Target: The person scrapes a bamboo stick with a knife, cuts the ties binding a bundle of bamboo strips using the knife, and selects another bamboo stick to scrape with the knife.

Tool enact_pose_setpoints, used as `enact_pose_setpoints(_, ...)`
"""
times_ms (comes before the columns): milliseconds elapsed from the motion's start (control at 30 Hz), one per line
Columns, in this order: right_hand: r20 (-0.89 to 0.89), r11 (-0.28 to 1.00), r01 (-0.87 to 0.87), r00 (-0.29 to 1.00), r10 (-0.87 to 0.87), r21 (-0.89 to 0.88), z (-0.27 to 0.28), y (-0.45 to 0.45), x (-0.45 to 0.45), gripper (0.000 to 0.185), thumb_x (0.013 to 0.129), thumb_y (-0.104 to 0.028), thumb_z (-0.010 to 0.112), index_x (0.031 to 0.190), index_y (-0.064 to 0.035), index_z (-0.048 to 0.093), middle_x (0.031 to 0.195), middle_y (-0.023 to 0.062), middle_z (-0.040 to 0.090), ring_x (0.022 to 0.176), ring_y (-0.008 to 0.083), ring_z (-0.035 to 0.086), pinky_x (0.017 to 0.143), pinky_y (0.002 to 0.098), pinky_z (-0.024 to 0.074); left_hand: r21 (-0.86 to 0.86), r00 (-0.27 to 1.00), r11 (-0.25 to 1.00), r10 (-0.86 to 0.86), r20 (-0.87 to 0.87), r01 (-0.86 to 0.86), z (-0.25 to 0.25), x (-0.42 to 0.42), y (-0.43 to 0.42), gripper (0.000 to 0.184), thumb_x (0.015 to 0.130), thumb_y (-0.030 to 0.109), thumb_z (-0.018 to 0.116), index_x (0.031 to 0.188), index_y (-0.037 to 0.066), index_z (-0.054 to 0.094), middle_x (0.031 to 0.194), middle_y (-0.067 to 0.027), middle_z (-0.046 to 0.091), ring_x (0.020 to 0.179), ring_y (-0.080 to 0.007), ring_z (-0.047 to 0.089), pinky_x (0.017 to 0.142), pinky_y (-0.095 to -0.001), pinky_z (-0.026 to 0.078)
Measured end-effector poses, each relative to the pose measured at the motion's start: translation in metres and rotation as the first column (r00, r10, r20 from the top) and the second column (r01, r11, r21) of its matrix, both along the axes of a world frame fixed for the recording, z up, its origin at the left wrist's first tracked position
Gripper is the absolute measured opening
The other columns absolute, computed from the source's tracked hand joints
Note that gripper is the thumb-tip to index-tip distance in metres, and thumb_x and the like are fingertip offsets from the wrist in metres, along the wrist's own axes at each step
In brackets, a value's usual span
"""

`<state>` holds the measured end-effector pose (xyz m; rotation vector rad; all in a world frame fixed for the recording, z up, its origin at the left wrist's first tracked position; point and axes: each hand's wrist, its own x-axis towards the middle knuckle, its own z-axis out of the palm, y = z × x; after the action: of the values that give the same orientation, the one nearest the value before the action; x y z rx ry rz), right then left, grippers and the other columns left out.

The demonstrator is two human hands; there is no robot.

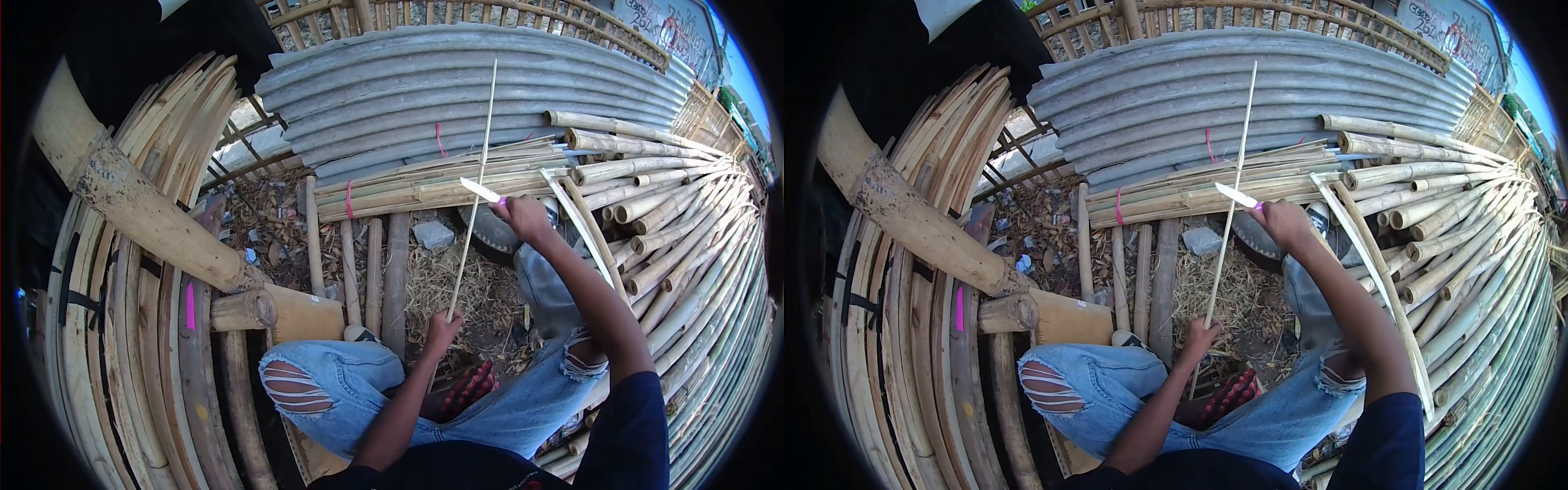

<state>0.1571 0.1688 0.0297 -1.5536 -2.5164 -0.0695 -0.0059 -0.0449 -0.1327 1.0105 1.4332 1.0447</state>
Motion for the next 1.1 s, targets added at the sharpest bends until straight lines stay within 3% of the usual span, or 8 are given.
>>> enact_pose_setpoints(100, -0.080, 0.997, 0.072, 0.994, -0.074, -0.033, 0.019, -0.004, 0.011, 0.060, 0.088, -0.055, 0.037, 0.070, -0.0036, 0.062, 0.060, 0.0189, 0.059, 0.059, 0.0367, 0.060, 0.055, 0.0458, 0.0484, 0.092, 0.999, 0.995, -0.030, -0.041, 0.034, -0.009, 0.004, 0.000, 0.008, 0.078, 0.006, 0.058, 0.074, 0.000, 0.061, 0.064, -0.0038, 0.059, 0.059, -0.0098, 0.054, 0.055, -0.0242, 0.041)
enact_pose_setpoints(333, 0.208, 0.821, -0.412, 0.830, 0.517, -0.395, -0.027, -0.065, -0.015, 0.063, 0.085, -0.061, 0.037, 0.067, -0.0063, 0.062, 0.062, 0.0175, 0.059, 0.063, 0.0381, 0.060, 0.059, 0.0457, 0.0490, -0.056, 0.972, 0.994, -0.078, 0.221, 0.092, -0.002, -0.004, 0.000, 0.005, 0.080, 0.007, 0.059, 0.076, 0.003, 0.059, 0.057, 0.0013, 0.051, 0.043, -0.0034, 0.040, 0.038, -0.0211, 0.026)
enact_pose_setpoints(533, -0.130, 0.997, 0.063, 0.989, -0.067, -0.040, 0.019, 0.007, -0.002, 0.058, 0.089, -0.053, 0.039, 0.068, -0.0039, 0.062, 0.060, 0.0192, 0.059, 0.060, 0.0372, 0.060, 0.054, 0.0461, 0.0478, 0.000, 0.994, 0.999, -0.042, 0.105, 0.042, 0.005, -0.003, -0.001, 0.007, 0.078, 0.009, 0.059, 0.073, 0.004, 0.059, 0.053, 0.0023, 0.048, 0.043, -0.0055, 0.042, 0.040, -0.0229, 0.031)
enact_pose_setpoints(600, -0.159, 0.998, 0.065, 0.985, -0.068, -0.023, 0.020, 0.003, 0.005, 0.058, 0.089, -0.053, 0.038, 0.070, -0.0045, 0.063, 0.061, 0.0192, 0.059, 0.061, 0.0379, 0.060, 0.056, 0.0465, 0.0481, -0.051, 0.973, 0.988, -0.131, 0.189, 0.143, 0.000, -0.003, -0.002, 0.008, 0.078, 0.010, 0.059, 0.073, 0.004, 0.059, 0.053, 0.0022, 0.047, 0.042, -0.0054, 0.041, 0.039, -0.0232, 0.031)
enact_pose_setpoints(800, 0.160, 0.843, -0.422, 0.856, 0.491, -0.332, -0.011, -0.050, -0.014, 0.062, 0.087, -0.058, 0.039, 0.065, -0.0045, 0.062, 0.058, 0.0182, 0.058, 0.059, 0.0366, 0.059, 0.056, 0.0445, 0.0481, -0.081, 0.901, 0.975, -0.157, 0.403, 0.206, 0.002, -0.018, -0.005, 0.005, 0.083, 0.005, 0.054, 0.078, 0.004, 0.056, 0.052, 0.0059, 0.041, 0.039, -0.0015, 0.033, 0.035, -0.0186, 0.020)
enact_pose_setpoints(933, 0.284, 0.805, -0.496, 0.761, 0.583, -0.324, -0.008, -0.043, -0.033, 0.063, 0.087, -0.058, 0.038, 0.064, -0.0044, 0.061, 0.057, 0.0179, 0.058, 0.059, 0.0361, 0.059, 0.055, 0.0433, 0.0482, -0.110, 0.861, 0.964, -0.160, 0.482, 0.240, 0.002, -0.026, -0.005, 0.004, 0.083, 0.006, 0.054, 0.081, 0.004, 0.056, 0.053, 0.0054, 0.042, 0.038, -0.0008, 0.032, 0.034, -0.0183, 0.021)
enact_pose_setpoints(1000, 0.086, 0.985, -0.171, 0.981, 0.174, -0.033, 0.015, -0.009, -0.032, 0.063, 0.087, -0.058, 0.038, 0.064, -0.0041, 0.061, 0.058, 0.0177, 0.058, 0.059, 0.0361, 0.059, 0.054, 0.0433, 0.0482, -0.106, 0.872, 0.969, -0.150, 0.466, 0.224, 0.003, -0.024, -0.007, 0.004, 0.083, 0.005, 0.054, 0.080, 0.004, 0.056, 0.053, 0.0054, 0.042, 0.039, -0.0010, 0.032, 0.034, -0.0185, 0.021)
enact_pose_setpoints(1100, -0.111, 0.999, 0.041, 0.993, -0.043, -0.022, 0.027, 0.005, -0.027, 0.062, 0.087, -0.058, 0.038, 0.065, -0.0045, 0.062, 0.059, 0.0176, 0.058, 0.059, 0.0360, 0.059, 0.055, 0.0442, 0.0481, -0.090, 0.891, 0.973, -0.157, 0.425, 0.214, 0.005, -0.015, -0.008, 0.004, 0.083, 0.004, 0.054, 0.079, 0.003, 0.056, 0.052, 0.0061, 0.039, 0.039, -0.0012, 0.031, 0.035, -0.0190, 0.020)
